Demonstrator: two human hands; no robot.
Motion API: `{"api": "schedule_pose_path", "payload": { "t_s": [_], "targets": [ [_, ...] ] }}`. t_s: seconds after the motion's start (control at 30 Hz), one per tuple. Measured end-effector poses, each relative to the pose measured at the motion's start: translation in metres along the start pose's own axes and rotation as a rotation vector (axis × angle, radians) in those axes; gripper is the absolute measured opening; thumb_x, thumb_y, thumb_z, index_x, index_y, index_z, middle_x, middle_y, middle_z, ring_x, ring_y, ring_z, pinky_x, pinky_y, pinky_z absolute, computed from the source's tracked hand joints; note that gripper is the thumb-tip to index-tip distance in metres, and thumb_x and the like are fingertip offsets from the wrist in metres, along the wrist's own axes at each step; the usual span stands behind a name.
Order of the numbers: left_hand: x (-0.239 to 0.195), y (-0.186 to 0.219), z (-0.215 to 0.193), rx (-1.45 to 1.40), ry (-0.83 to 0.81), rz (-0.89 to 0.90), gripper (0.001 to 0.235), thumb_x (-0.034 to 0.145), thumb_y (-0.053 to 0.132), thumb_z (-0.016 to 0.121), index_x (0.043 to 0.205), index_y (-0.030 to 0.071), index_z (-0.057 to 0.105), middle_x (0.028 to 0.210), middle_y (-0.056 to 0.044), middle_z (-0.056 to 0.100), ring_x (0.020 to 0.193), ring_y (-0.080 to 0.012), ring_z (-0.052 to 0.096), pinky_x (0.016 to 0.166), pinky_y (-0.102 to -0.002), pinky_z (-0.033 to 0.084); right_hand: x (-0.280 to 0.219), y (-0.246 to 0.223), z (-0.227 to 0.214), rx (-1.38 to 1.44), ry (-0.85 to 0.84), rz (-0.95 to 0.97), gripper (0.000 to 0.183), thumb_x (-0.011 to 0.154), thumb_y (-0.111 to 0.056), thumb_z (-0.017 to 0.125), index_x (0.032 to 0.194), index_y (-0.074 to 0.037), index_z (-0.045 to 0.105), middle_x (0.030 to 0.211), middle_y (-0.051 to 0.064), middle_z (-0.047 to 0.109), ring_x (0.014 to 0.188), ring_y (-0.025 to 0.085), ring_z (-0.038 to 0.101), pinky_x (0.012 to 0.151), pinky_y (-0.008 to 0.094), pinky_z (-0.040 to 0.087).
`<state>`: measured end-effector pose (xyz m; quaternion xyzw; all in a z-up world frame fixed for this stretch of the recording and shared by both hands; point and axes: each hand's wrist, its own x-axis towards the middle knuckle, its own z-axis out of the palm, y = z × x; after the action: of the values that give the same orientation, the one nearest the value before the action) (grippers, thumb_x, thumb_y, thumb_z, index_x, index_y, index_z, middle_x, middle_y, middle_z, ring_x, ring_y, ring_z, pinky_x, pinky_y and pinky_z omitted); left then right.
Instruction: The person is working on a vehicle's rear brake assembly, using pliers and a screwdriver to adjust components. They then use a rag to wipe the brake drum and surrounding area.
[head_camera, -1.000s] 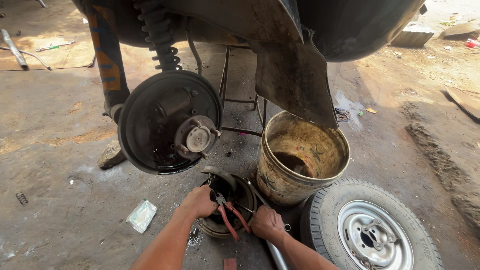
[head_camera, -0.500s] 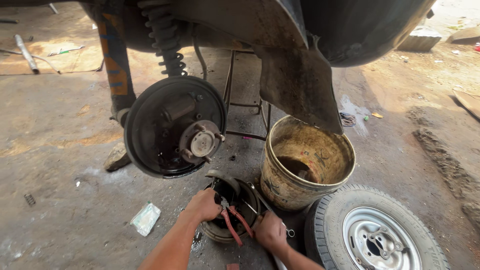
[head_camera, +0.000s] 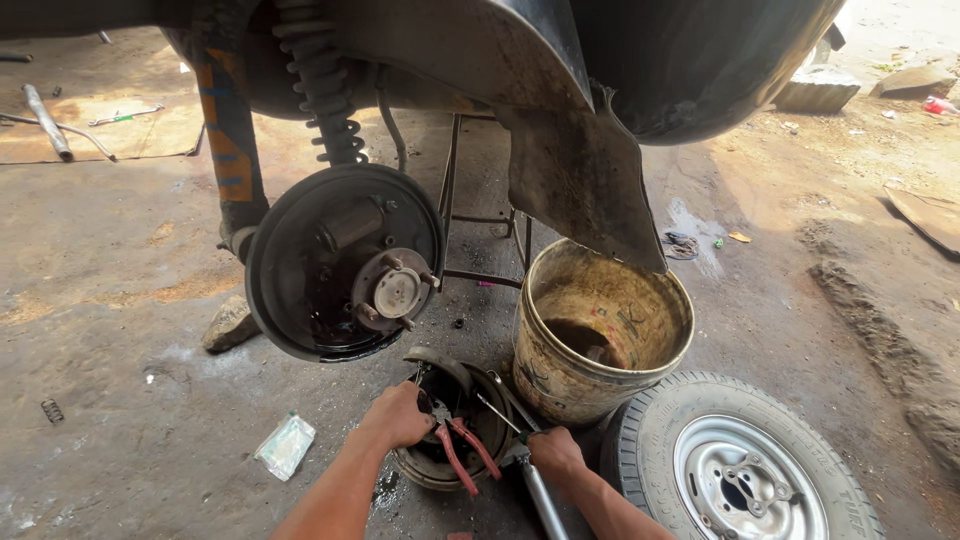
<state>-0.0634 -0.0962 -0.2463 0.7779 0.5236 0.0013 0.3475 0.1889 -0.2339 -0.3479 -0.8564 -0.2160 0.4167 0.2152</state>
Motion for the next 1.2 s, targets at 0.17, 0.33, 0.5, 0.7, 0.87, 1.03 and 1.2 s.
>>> {"api": "schedule_pose_path", "payload": {
  "t_s": [0.17,0.33,0.5,0.7,0.87,1.03,1.2],
  "targets": [
    [-0.004,0.004,-0.004,-0.003,-0.044,-0.025,0.041,0.08,0.022,0.073,0.115,0.001,0.07,0.12,-0.022,0.072,0.118,-0.0371,0.068,0.102,-0.043,0.054,-0.016,-0.011,-0.014,0.205,-0.1,0.052,0.032,0.097,-0.028,0.057,0.087,0.002,0.063,0.074,0.009,0.056,0.068,0.02,0.049,0.065,0.045,0.042],
    [-0.01,0.005,-0.011,-0.026,0.003,-0.048,0.047,0.08,0.025,0.077,0.121,0.004,0.066,0.126,-0.02,0.068,0.124,-0.0361,0.063,0.105,-0.043,0.05,-0.037,-0.07,-0.017,0.35,-0.068,-0.217,0.039,0.102,-0.034,0.053,0.091,0.001,0.066,0.075,0.012,0.051,0.068,0.026,0.046,0.064,0.047,0.04],
    [-0.007,-0.002,-0.011,0.003,-0.011,-0.033,0.042,0.08,0.025,0.073,0.116,0.003,0.072,0.121,-0.022,0.072,0.119,-0.0369,0.067,0.103,-0.043,0.052,-0.078,-0.115,-0.032,-0.216,0.118,-0.185,0.034,0.094,-0.028,0.056,0.106,0.0,0.072,0.104,0.017,0.075,0.096,0.027,0.072,0.087,0.043,0.055],
    [-0.007,-0.01,-0.007,-0.017,0.034,-0.026,0.048,0.079,0.027,0.077,0.119,0.002,0.065,0.122,-0.021,0.07,0.121,-0.0367,0.065,0.104,-0.043,0.052,-0.101,-0.091,-0.033,-0.506,0.128,-0.202,0.04,0.087,-0.025,0.064,0.12,-0.003,0.067,0.12,0.02,0.069,0.115,0.035,0.067,0.1,0.044,0.054],
    [-0.007,-0.002,-0.006,-0.012,-0.006,-0.052,0.051,0.079,0.027,0.079,0.12,0.001,0.063,0.123,-0.022,0.068,0.121,-0.0376,0.064,0.104,-0.044,0.052,-0.087,-0.082,-0.019,-0.535,0.106,-0.182,0.037,0.086,-0.021,0.061,0.119,-0.004,0.068,0.121,0.017,0.071,0.115,0.032,0.071,0.098,0.044,0.057],
    [-0.005,0.006,-0.002,0.016,-0.049,-0.035,0.044,0.082,0.028,0.073,0.118,0.003,0.071,0.123,-0.022,0.07,0.12,-0.0388,0.065,0.103,-0.045,0.052,-0.08,-0.076,-0.022,-0.495,0.139,-0.233,0.043,0.088,-0.031,0.065,0.121,-0.003,0.066,0.123,0.02,0.066,0.118,0.035,0.064,0.1,0.045,0.053],
    [0.004,0.014,0.01,-0.028,-0.07,-0.055,0.052,0.082,0.026,0.075,0.125,0.0,0.063,0.126,-0.023,0.068,0.121,-0.037,0.066,0.103,-0.044,0.053,-0.07,-0.07,-0.03,-0.429,0.064,-0.141,0.042,0.086,-0.026,0.06,0.12,-0.002,0.063,0.114,0.019,0.071,0.112,0.033,0.07,0.1,0.044,0.055]
  ]
}}
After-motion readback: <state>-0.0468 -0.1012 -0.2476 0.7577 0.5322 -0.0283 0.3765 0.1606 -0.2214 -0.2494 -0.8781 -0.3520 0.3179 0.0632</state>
